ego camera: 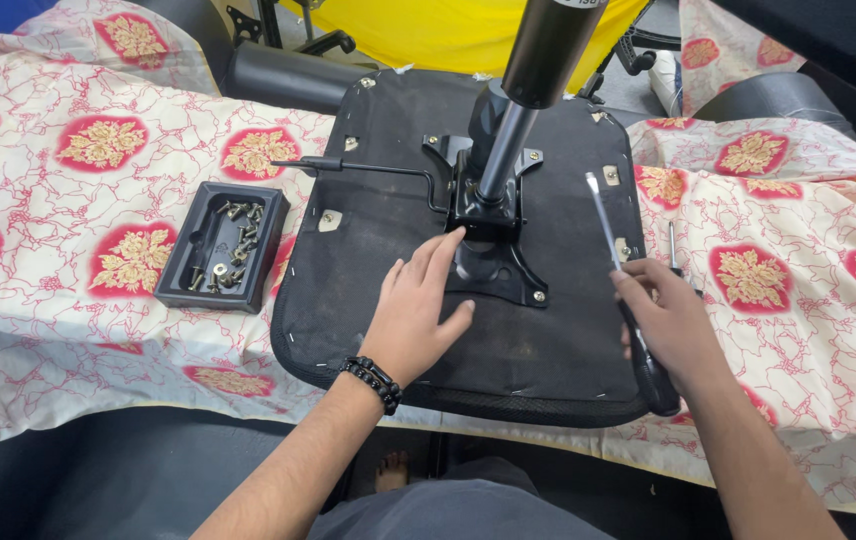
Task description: The person uses a screwdriver to tighten screws on the underside of an office chair base, securing the mounting plate to the seat. They then use a T-handle Allen wrench to tighten additional bolts on the central column.
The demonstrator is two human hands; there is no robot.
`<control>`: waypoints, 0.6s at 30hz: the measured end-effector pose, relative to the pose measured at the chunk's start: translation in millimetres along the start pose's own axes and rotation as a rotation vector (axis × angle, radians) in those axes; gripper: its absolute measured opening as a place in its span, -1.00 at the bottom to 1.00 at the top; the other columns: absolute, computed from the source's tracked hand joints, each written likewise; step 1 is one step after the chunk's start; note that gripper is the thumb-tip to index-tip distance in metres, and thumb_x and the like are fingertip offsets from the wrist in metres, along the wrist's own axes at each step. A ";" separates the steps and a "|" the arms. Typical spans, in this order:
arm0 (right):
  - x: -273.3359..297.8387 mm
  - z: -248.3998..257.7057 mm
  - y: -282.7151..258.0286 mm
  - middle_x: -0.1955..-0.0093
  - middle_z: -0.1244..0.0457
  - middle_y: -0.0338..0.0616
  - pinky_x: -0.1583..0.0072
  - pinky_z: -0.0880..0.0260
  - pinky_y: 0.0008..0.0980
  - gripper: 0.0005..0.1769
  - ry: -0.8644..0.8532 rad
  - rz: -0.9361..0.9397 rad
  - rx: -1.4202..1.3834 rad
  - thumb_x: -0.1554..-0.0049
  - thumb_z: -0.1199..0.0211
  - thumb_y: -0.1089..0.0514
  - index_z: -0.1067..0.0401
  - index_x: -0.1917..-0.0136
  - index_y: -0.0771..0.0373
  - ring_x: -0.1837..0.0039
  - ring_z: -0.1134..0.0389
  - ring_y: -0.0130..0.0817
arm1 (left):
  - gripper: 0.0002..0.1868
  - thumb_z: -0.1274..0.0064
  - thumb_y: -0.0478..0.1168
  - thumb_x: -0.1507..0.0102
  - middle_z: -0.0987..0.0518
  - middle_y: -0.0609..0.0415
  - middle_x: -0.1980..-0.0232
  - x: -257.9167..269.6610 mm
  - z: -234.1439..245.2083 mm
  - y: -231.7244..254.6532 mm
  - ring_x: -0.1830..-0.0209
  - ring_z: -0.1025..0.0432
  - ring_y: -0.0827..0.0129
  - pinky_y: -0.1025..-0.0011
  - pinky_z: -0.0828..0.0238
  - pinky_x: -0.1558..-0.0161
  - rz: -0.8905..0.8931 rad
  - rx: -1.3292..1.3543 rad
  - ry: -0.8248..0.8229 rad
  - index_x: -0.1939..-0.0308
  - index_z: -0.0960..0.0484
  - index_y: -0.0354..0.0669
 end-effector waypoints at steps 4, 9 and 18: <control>26.2 -43.6 -29.4 -0.03 -0.32 0.10 0.36 -0.37 -0.35 -0.50 -0.290 -0.008 -0.284 -0.33 -0.12 0.16 -0.23 -0.52 0.06 0.35 -0.29 -0.37 | -0.01 -0.14 -0.22 -0.14 -0.03 -0.12 -0.63 1.9 4.8 16.7 -0.55 -0.12 0.03 -0.22 0.06 -0.47 -0.086 -0.081 -0.080 -0.60 0.02 0.05; 54.0 -73.2 -46.5 0.09 -0.34 0.00 0.45 -0.30 -0.47 -0.67 -0.475 -0.199 -0.474 -0.22 -0.05 0.17 -0.40 -0.21 0.32 0.44 -0.28 -0.42 | -0.05 -0.09 -0.30 -0.16 0.02 -0.06 -0.68 0.6 9.8 22.0 -0.68 0.07 0.04 -0.21 0.08 -0.53 -0.241 -0.307 -0.160 -0.61 -0.04 0.11; 73.7 -103.5 -73.9 0.07 -0.37 0.21 0.38 -0.37 -0.40 -0.44 -0.665 -0.179 -0.899 -0.29 0.16 -0.04 -0.36 -0.18 0.51 0.35 -0.34 -0.29 | -0.84 -0.10 -0.09 -0.34 -0.60 0.16 0.17 -10.8 37.8 21.8 0.04 -0.51 0.28 -0.06 -0.17 -0.46 -0.474 -0.253 -0.118 0.10 -0.52 -0.03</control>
Point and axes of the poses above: each hand's wrist, its own x-axis away from the middle knuckle, its own z-axis out of the back of the hand, y = z × x, the point moved 8 cm from there along -x, towards the middle knuckle
